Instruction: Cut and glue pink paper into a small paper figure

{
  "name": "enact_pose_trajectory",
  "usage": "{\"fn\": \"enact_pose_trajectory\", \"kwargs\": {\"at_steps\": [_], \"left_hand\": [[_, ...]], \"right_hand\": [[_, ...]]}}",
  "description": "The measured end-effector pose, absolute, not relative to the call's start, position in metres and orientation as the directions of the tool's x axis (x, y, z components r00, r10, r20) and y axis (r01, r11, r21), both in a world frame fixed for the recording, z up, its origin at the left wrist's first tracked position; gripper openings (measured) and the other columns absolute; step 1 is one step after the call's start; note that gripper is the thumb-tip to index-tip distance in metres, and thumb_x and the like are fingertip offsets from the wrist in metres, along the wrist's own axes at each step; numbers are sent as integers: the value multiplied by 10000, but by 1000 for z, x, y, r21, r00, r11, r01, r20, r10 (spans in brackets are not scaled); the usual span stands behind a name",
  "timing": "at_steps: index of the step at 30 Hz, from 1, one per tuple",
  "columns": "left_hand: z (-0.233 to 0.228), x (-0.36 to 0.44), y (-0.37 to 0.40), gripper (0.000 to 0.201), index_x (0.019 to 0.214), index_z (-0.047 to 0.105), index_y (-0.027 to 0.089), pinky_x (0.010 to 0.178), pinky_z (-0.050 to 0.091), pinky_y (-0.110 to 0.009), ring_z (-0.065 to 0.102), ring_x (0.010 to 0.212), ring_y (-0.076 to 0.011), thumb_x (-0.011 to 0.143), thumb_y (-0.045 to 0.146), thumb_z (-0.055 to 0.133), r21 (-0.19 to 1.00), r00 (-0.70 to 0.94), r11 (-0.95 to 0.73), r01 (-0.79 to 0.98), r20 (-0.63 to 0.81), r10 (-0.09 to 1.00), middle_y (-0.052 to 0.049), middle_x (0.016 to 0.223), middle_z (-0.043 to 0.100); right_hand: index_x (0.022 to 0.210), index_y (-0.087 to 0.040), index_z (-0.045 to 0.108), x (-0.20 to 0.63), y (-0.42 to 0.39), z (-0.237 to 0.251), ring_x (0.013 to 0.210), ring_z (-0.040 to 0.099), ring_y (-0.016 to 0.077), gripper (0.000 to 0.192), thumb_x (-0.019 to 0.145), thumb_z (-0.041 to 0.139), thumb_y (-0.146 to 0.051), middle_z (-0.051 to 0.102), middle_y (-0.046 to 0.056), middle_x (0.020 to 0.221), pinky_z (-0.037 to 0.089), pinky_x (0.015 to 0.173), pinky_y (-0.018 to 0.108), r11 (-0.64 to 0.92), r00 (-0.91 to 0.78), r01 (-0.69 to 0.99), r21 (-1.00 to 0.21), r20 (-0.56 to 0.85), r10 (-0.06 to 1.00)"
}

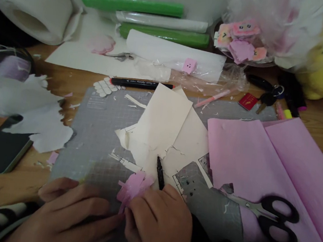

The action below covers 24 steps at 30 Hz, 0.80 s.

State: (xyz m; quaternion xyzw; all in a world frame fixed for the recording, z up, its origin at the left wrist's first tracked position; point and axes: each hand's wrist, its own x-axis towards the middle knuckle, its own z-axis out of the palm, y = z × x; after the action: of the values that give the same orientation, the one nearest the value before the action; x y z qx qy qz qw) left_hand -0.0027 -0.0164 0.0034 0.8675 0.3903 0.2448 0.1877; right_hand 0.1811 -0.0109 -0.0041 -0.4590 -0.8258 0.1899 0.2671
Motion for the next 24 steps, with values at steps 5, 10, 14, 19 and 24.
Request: {"fn": "enact_pose_trajectory", "kwargs": {"at_steps": [5, 10, 14, 19, 24], "left_hand": [[0, -5, -19, 241, 976, 640, 239, 572, 366, -268, 508, 639, -113, 917, 180, 414, 475, 604, -651, 592, 274, 749, 50, 707, 650], [7, -6, -16, 232, 941, 641, 210, 593, 385, -264, 528, 678, -115, 926, 199, 410, 491, 637, -643, 588, 210, 742, 45, 778, 674], [10, -4, -13, 220, 855, 646, 214, 584, 357, -279, 522, 649, -113, 918, 215, 435, 530, 627, -598, 601, 152, 764, 53, 734, 662], [9, -3, -11, 253, 817, 639, 214, 606, 313, -303, 504, 643, -122, 925, 219, 411, 540, 624, -583, 607, 130, 770, 48, 714, 649], [9, -3, -9, 254, 802, 627, 209, 623, 297, -314, 489, 648, -134, 922, 232, 404, 577, 603, -555, 599, 131, 787, 36, 706, 627]], "right_hand": [[638, -162, 632, 182, -10, -5, 497, 491, 121, 249, 811, 465, -97, 577, -14, 539, 325, 528, 293, 516, -443, 669, -535, 271, 855], [638, -164, 627, 182, -10, -4, 492, 480, 120, 262, 821, 451, -99, 569, -21, 532, 318, 528, 297, 527, -450, 671, -521, 279, 848], [624, -164, 620, 181, -8, -3, 490, 459, 122, 254, 814, 461, -107, 564, -20, 539, 307, 514, 299, 525, -454, 672, -523, 269, 849], [630, -153, 621, 180, -8, -4, 492, 475, 117, 238, 806, 471, -97, 561, -18, 536, 320, 528, 297, 534, -458, 652, -538, 281, 843], [657, -153, 629, 181, -10, -2, 509, 498, 117, 220, 810, 479, -103, 580, -16, 553, 349, 547, 295, 524, -438, 655, -544, 291, 850]]}}
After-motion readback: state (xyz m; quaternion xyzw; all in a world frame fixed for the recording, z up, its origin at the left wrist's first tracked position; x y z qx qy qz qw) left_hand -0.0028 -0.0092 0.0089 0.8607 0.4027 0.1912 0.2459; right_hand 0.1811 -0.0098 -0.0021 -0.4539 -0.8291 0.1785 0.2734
